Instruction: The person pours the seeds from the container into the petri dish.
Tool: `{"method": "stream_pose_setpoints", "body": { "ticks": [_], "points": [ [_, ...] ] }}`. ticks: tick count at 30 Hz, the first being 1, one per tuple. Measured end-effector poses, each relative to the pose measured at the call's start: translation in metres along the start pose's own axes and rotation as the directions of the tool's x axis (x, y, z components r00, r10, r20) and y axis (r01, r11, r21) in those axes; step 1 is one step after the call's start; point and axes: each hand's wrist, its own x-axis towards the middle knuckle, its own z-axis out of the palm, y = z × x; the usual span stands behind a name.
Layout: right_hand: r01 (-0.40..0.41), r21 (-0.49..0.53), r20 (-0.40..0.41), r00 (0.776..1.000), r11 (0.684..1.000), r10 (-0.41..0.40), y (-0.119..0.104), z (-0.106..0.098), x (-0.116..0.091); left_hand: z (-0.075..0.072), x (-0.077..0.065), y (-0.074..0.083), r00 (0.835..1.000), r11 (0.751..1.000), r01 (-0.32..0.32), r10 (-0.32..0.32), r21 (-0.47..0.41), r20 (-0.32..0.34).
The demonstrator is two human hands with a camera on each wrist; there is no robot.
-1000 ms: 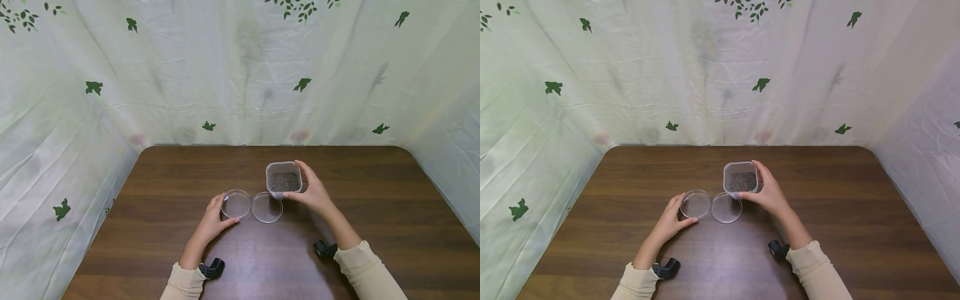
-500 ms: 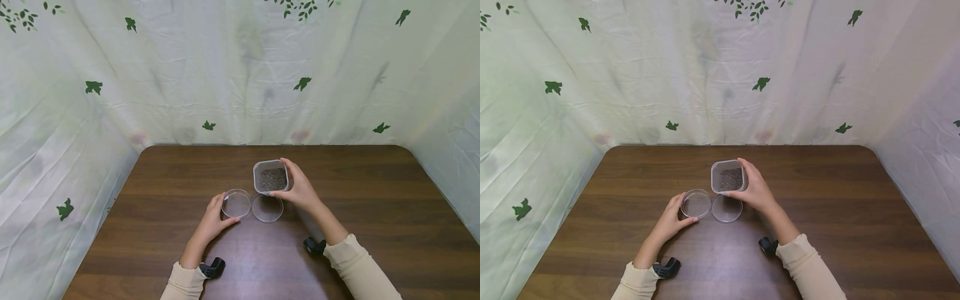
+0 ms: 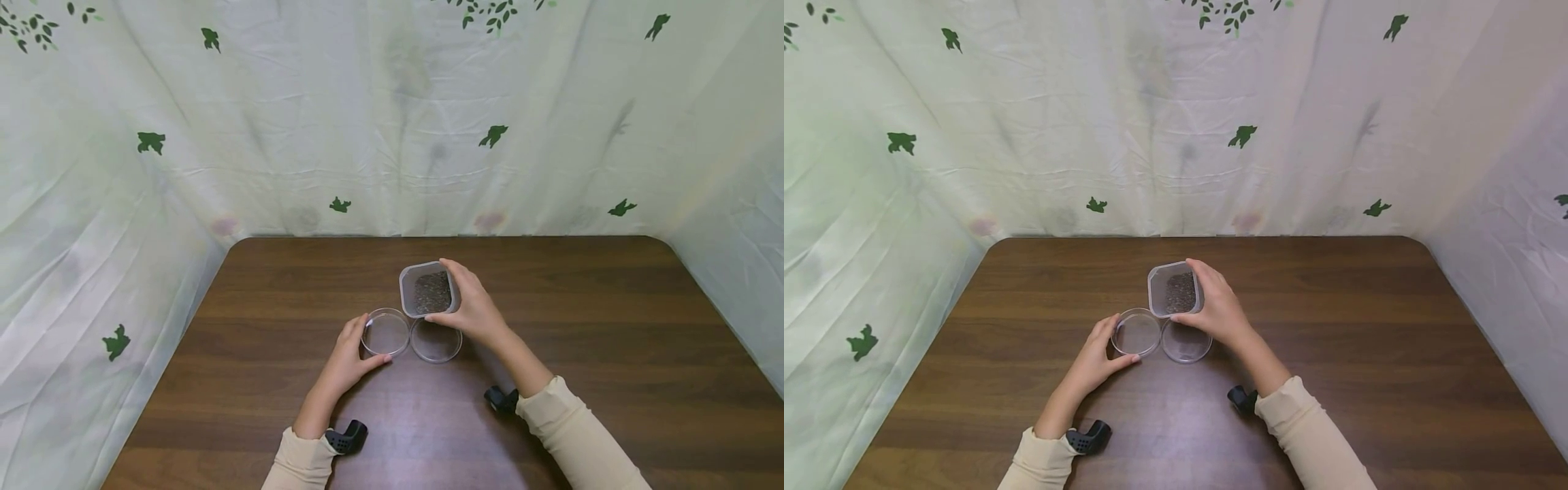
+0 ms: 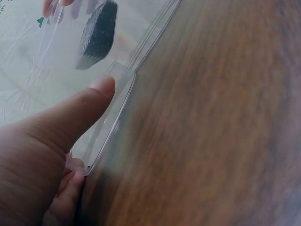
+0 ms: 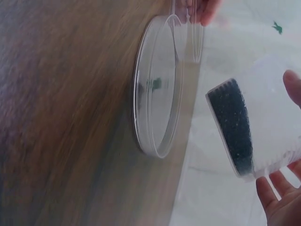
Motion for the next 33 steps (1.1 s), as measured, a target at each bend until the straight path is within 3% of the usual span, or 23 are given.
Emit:
{"method": "stream_pose_setpoints", "body": {
  "ticks": [12,33],
  "points": [
    [0.087,-0.097,-0.013,0.996,0.991,-0.089,-0.004,0.009,0.005,-0.001,-0.001,0.0,1.0,1.0,-0.002,0.002,0.003,-0.007],
    [0.156,-0.215,0.025,0.988,0.964,-0.154,-0.01,0.016,0.006,0.0,0.0,-0.001,1.0,1.0,-0.017,0.017,0.002,-0.008]
  ]
}}
